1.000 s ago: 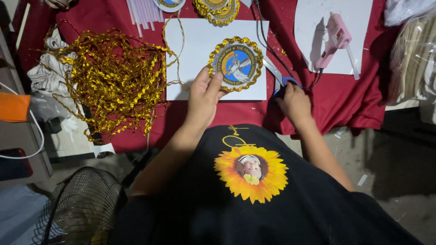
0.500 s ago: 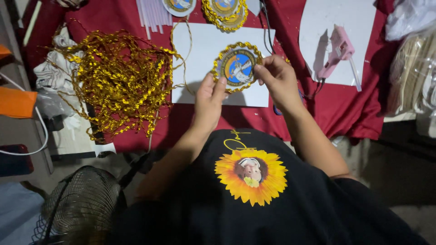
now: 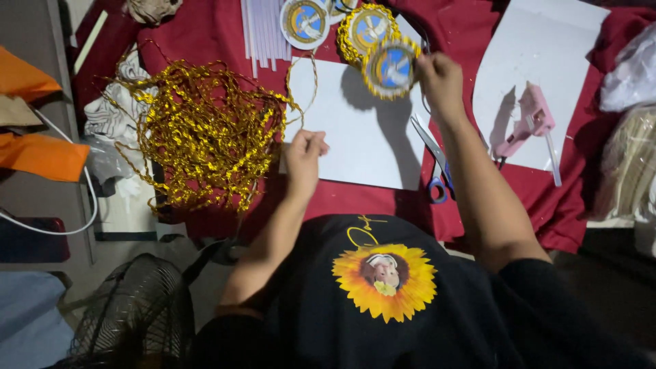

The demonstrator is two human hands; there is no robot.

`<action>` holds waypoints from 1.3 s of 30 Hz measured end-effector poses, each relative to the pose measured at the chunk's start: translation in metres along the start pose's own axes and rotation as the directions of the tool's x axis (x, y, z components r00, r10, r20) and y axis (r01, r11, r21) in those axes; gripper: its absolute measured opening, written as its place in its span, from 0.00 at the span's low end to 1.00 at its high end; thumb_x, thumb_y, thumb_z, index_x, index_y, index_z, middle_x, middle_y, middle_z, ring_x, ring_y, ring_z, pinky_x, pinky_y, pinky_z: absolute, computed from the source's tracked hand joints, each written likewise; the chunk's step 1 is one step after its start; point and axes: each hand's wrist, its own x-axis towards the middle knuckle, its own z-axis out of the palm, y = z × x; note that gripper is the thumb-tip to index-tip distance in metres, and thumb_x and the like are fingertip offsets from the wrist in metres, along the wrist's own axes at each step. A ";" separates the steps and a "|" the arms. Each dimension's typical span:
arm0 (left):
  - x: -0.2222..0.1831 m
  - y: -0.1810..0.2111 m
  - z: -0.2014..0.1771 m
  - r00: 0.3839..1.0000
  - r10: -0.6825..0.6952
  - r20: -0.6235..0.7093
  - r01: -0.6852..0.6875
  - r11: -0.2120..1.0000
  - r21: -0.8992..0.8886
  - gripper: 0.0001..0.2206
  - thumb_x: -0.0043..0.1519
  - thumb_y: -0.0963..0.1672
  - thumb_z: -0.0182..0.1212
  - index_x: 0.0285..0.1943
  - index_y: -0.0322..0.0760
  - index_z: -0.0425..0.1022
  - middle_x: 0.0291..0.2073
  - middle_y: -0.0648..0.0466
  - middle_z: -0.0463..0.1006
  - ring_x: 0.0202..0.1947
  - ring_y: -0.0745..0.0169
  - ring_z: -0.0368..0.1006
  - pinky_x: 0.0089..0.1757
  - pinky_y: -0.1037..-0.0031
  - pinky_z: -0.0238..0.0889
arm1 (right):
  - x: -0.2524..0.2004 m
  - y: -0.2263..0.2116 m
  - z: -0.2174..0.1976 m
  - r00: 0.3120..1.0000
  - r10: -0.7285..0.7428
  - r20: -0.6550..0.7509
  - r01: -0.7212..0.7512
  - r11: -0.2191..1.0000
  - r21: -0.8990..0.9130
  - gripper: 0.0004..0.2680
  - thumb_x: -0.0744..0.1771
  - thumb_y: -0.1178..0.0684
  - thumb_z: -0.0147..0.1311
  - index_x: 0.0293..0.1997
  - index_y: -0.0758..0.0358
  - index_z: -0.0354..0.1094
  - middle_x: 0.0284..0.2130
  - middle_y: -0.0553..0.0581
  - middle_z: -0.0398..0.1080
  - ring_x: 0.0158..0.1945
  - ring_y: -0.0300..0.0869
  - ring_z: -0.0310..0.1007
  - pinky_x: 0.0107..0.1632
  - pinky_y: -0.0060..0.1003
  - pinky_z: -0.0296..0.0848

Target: Cutting and glueing gold decorative trim around a circular printed medallion to create an ornament.

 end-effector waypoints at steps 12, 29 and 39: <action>-0.013 -0.001 0.013 0.996 -0.054 -0.077 0.072 0.964 0.256 0.09 0.65 0.42 0.64 0.34 0.33 0.71 0.23 0.59 0.73 0.26 0.71 0.65 0.31 0.77 0.62 | 0.088 0.047 0.022 0.912 -0.384 -0.142 0.367 0.921 -0.128 0.05 0.71 0.63 0.54 0.50 0.74 0.72 0.40 0.55 0.75 0.41 0.35 0.74 0.46 0.30 0.75; -0.034 -0.022 0.013 0.756 0.531 0.383 -0.645 0.503 0.575 0.06 0.63 0.41 0.65 0.46 0.34 0.80 0.49 0.50 0.81 0.54 0.50 0.75 0.55 0.59 0.67 | -0.181 0.069 0.006 0.954 -0.281 0.105 0.297 0.828 -0.476 0.08 0.65 0.69 0.54 0.47 0.68 0.72 0.43 0.63 0.72 0.44 0.50 0.74 0.49 0.39 0.73; -0.056 -0.084 -0.007 0.680 0.299 0.670 -0.724 0.127 0.678 0.18 0.70 0.48 0.56 0.64 0.35 0.73 0.67 0.47 0.69 0.73 0.46 0.57 0.69 0.50 0.45 | -0.133 0.044 0.085 0.650 -0.308 0.695 0.741 0.459 -0.490 0.24 0.68 0.50 0.57 0.72 0.67 0.56 0.71 0.65 0.57 0.74 0.56 0.53 0.72 0.61 0.49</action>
